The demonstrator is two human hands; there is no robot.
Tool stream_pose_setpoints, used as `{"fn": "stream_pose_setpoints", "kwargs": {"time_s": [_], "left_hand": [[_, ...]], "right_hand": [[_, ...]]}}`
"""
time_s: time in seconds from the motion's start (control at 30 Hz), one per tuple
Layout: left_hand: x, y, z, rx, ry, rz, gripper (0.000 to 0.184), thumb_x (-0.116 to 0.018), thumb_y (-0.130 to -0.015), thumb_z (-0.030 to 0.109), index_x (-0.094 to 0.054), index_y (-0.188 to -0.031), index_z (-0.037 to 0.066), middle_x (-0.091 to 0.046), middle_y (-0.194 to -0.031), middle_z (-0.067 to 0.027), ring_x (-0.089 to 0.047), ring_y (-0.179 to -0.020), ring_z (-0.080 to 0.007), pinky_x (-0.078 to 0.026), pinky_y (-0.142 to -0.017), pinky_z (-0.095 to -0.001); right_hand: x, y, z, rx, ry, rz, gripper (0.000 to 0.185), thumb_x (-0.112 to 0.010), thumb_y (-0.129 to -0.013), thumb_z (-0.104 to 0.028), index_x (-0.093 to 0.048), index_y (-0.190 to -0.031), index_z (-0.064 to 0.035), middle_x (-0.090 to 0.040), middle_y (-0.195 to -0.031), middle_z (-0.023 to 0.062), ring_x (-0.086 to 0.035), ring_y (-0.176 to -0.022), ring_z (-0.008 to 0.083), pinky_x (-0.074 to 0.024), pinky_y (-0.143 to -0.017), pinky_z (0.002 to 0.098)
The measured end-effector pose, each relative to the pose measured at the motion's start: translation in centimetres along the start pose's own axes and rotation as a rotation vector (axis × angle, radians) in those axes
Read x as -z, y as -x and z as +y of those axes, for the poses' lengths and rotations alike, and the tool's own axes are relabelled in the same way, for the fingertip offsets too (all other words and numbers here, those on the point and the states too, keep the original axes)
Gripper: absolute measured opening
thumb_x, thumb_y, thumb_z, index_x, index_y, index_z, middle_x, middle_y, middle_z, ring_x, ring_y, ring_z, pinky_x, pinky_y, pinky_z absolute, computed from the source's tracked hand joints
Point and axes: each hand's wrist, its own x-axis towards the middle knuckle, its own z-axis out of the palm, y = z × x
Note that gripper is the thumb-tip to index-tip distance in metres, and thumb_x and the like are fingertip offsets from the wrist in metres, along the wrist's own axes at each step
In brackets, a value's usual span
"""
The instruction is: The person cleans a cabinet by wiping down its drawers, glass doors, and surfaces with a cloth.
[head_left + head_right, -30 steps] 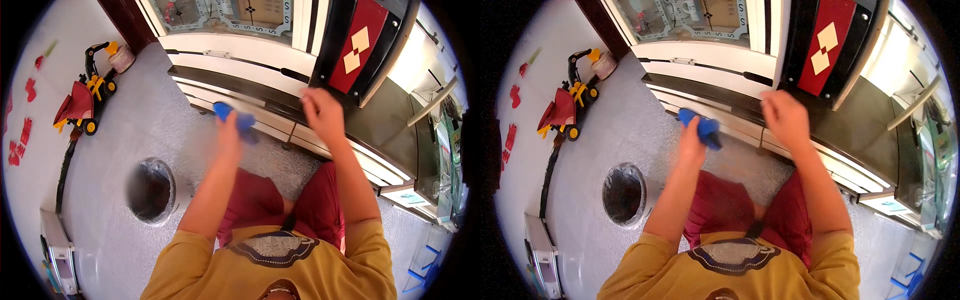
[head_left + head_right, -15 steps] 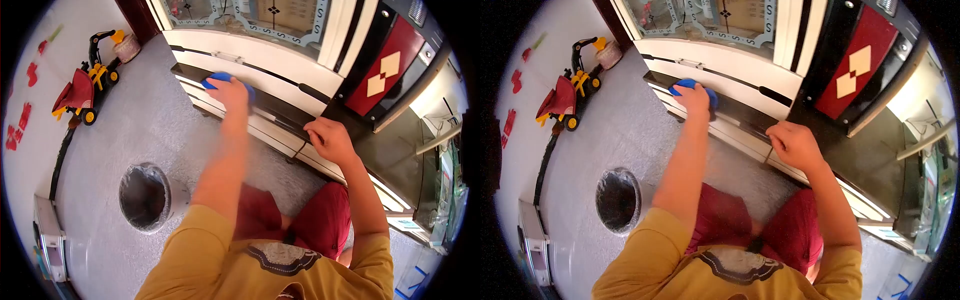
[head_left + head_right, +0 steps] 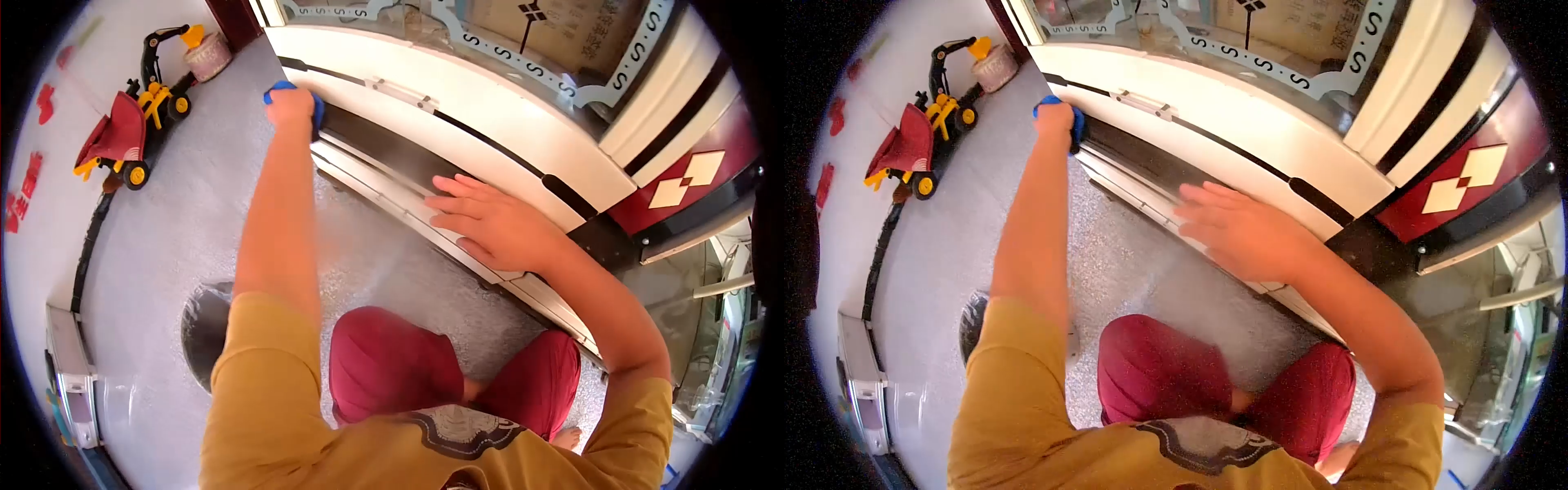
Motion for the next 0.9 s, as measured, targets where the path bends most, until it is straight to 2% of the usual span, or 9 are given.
{"fn": "stream_pose_setpoints", "kwargs": {"time_s": [0.07,0.23,0.33,0.47,0.57,0.67,0.73,0.77,0.9], "left_hand": [[3.7,2.8,2.4,0.013,0.045,-0.081,0.054,-0.061,-0.093,0.022,-0.056,-0.142,-0.002,-0.05,-0.148,-0.0344,-0.06,-0.13,-0.0482,-0.053,-0.107,-0.0503],[3.5,6.0,2.9,-0.109,-0.067,0.113,0.051,-0.056,-0.096,0.023,-0.055,-0.14,-0.004,-0.049,-0.148,-0.0323,-0.05,-0.139,-0.0465,-0.044,-0.113,-0.0519],[1.6,8.4,2.4,-0.19,-0.126,0.241,0.051,-0.055,-0.096,0.023,-0.054,-0.138,-0.006,-0.046,-0.152,-0.0326,-0.044,-0.139,-0.0472,-0.036,-0.116,-0.0518],[1.2,15.9,3.3,-0.292,-0.083,0.132,0.057,-0.056,-0.095,0.019,-0.05,-0.145,-0.006,-0.029,-0.163,-0.0385,-0.031,-0.15,-0.0532,-0.031,-0.121,-0.0528],[1.0,22.7,3.9,-0.272,0.222,0.063,0.069,-0.059,-0.096,0.019,-0.039,-0.154,-0.011,-0.019,-0.164,-0.0446,-0.019,-0.155,-0.0591,-0.017,-0.129,-0.0595],[0.0,29.5,4.2,-0.341,0.274,0.033,0.072,-0.062,-0.097,0.023,-0.038,-0.155,-0.012,-0.021,-0.164,-0.0436,-0.012,-0.157,-0.0594,-0.013,-0.129,-0.0633],[1.7,35.0,5.0,-0.478,0.204,-0.098,0.075,-0.06,-0.102,0.037,-0.04,-0.154,-0.012,-0.027,-0.167,-0.0322,-0.009,-0.156,-0.0611,-0.011,-0.127,-0.0676],[-1.6,35.8,3.1,-0.684,0.019,-0.005,0.075,-0.06,-0.102,0.041,-0.04,-0.154,-0.009,-0.028,-0.166,-0.0335,-0.01,-0.156,-0.0616,-0.013,-0.127,-0.0668],[-3.1,38.2,3.0,-0.655,0.099,-0.046,0.07,-0.056,-0.104,0.041,-0.041,-0.157,-0.002,-0.031,-0.165,-0.0325,-0.013,-0.155,-0.0624,-0.017,-0.126,-0.0665]], "right_hand": [[-0.2,0.2,0.4,-0.029,-0.001,-0.017,0.041,-0.065,-0.096,-0.006,-0.068,-0.136,-0.0103,-0.052,-0.161,0.0087,-0.035,-0.158,0.029,-0.0286,-0.132,0.0429],[-0.4,0.3,0.8,-0.008,0.038,-0.027,0.044,-0.062,-0.098,-0.007,-0.066,-0.141,-0.0109,-0.049,-0.164,0.0085,-0.037,-0.158,0.0296,-0.0294,-0.132,0.0424],[-1.2,0.2,0.8,0.031,0.034,0.143,0.048,-0.071,-0.091,0.0,-0.064,-0.138,-0.0079,-0.052,-0.16,0.0108,-0.044,-0.153,0.0338,-0.0383,-0.126,0.0461],[-0.7,0.4,-0.1,-0.066,-0.076,0.245,0.06,-0.072,-0.091,0.002,-0.057,-0.148,-0.0097,-0.047,-0.165,0.0113,-0.042,-0.153,0.0352,-0.039,-0.126,0.0444],[-0.5,0.7,-0.1,-0.032,-0.057,0.32,0.066,-0.071,-0.091,0.003,-0.053,-0.152,-0.0107,-0.043,-0.167,0.0116,-0.039,-0.155,0.0362,-0.0394,-0.125,0.0445],[0.3,0.8,-1.2,-0.093,-0.117,0.342,0.066,-0.068,-0.093,0.004,-0.049,-0.155,-0.0109,-0.042,-0.167,0.0125,-0.038,-0.155,0.0382,-0.0386,-0.125,0.0456],[0.3,1.2,-0.3,-0.021,-0.095,0.365,0.06,-0.062,-0.101,-0.011,-0.044,-0.158,-0.0066,-0.041,-0.168,0.0175,-0.038,-0.154,0.0421,-0.0364,-0.125,0.0472],[0.2,1.4,-0.2,-0.019,-0.102,0.371,0.059,-0.06,-0.103,-0.016,-0.043,-0.158,-0.0053,-0.041,-0.167,0.0189,-0.038,-0.154,0.0427,-0.0359,-0.125,0.0475],[0.0,1.3,0.5,0.057,-0.13,0.432,0.059,-0.054,-0.108,-0.031,-0.042,-0.159,-0.0029,-0.043,-0.165,0.022,-0.041,-0.153,0.0439,-0.0352,-0.125,0.0482]]}}
